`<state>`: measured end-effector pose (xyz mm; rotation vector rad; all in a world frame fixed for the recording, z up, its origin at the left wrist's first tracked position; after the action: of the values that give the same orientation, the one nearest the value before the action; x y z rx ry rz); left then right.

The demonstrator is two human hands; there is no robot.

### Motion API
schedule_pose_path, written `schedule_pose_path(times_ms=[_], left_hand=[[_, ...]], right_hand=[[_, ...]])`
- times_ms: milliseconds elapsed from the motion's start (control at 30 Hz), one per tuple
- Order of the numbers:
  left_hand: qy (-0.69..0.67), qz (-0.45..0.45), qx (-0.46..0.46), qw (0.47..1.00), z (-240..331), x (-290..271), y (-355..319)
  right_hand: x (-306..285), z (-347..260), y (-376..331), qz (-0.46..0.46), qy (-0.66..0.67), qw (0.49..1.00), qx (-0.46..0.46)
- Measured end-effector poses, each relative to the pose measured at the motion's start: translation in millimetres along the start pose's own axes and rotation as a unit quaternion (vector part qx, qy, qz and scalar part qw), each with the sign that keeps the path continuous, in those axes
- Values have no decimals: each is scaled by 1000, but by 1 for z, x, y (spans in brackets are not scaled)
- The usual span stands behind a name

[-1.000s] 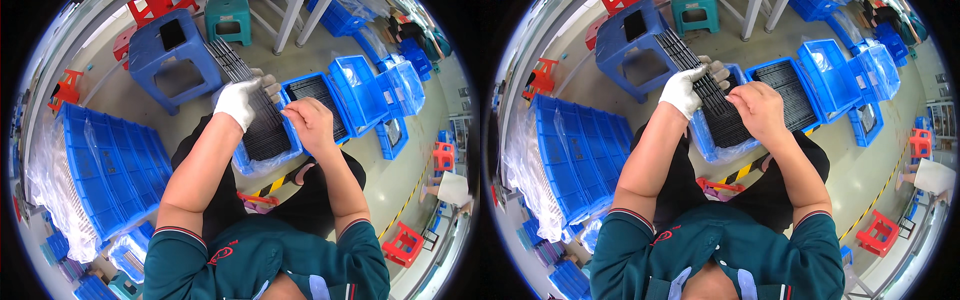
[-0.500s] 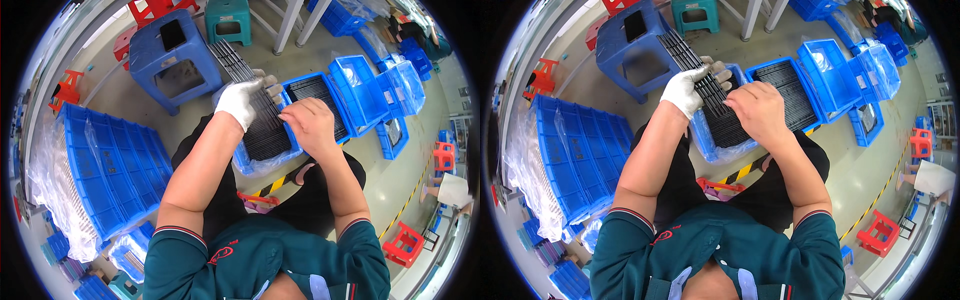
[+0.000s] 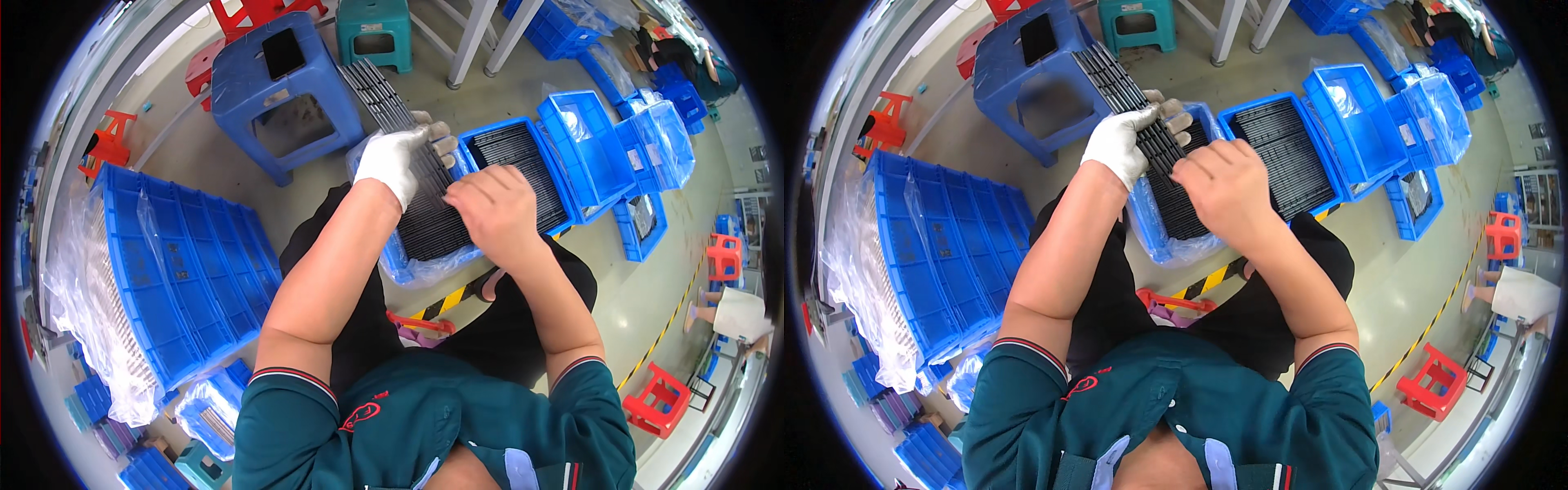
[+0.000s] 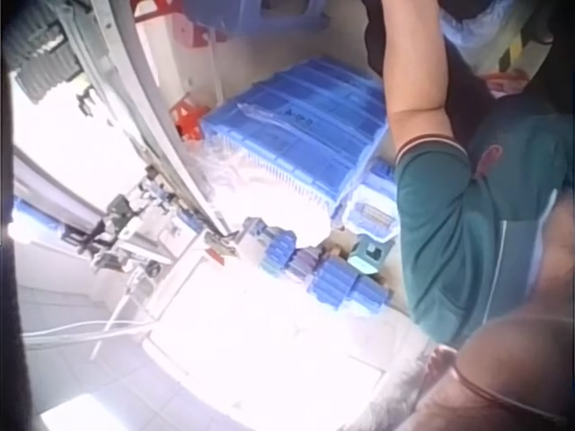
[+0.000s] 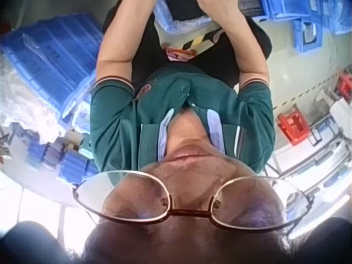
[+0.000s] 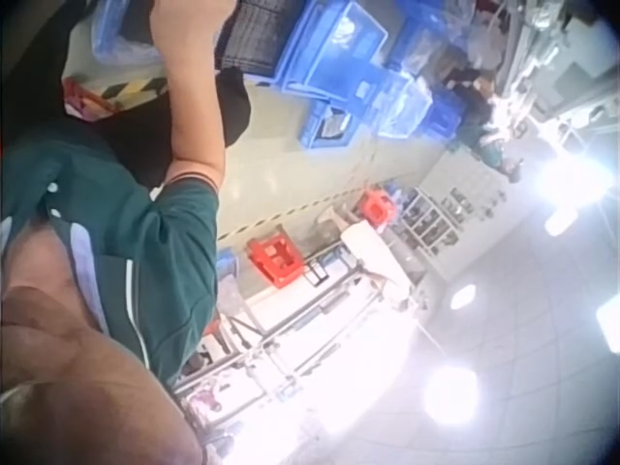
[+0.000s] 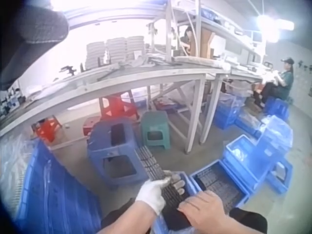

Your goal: Manually sorting and placing thin black components into a slotted storage tray for organization.

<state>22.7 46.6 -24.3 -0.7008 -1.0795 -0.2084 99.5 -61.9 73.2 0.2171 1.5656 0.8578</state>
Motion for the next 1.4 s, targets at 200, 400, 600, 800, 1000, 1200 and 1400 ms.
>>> schedule_pose_path(times_ms=[200,400,600,800,1000,1200,1400], left_hand=[[-76,-58,-39,995,-4,4,1],[-90,-130,-60,986,0,4,6],[-85,-98,-49,990,-1,11,-1],[-89,-120,-59,987,-3,14,-1],[-87,-119,-68,987,-3,3,8],[-64,-77,-51,994,-1,6,-1],[-68,-34,-51,996,-5,7,-4]], right_hand=[[13,12,-6,-49,2,998,46],[-9,11,6,-5,34,997,69],[3,27,-3,-20,133,978,157],[2,23,-1,-7,112,985,131],[-1,17,2,-1,91,991,94],[-2,19,4,-27,88,992,91],[6,14,3,-99,19,993,60]])
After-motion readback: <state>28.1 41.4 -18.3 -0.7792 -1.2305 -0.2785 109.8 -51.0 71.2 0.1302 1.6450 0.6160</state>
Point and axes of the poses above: each hand's wrist, its own y-axis towards the middle knuckle, its own x-axis out of the palm, z = x × y, the point moved 7 cm from there along y, towards the middle knuckle, and after that the axes turned 15 degrees about -y, right-handed, at the moved point
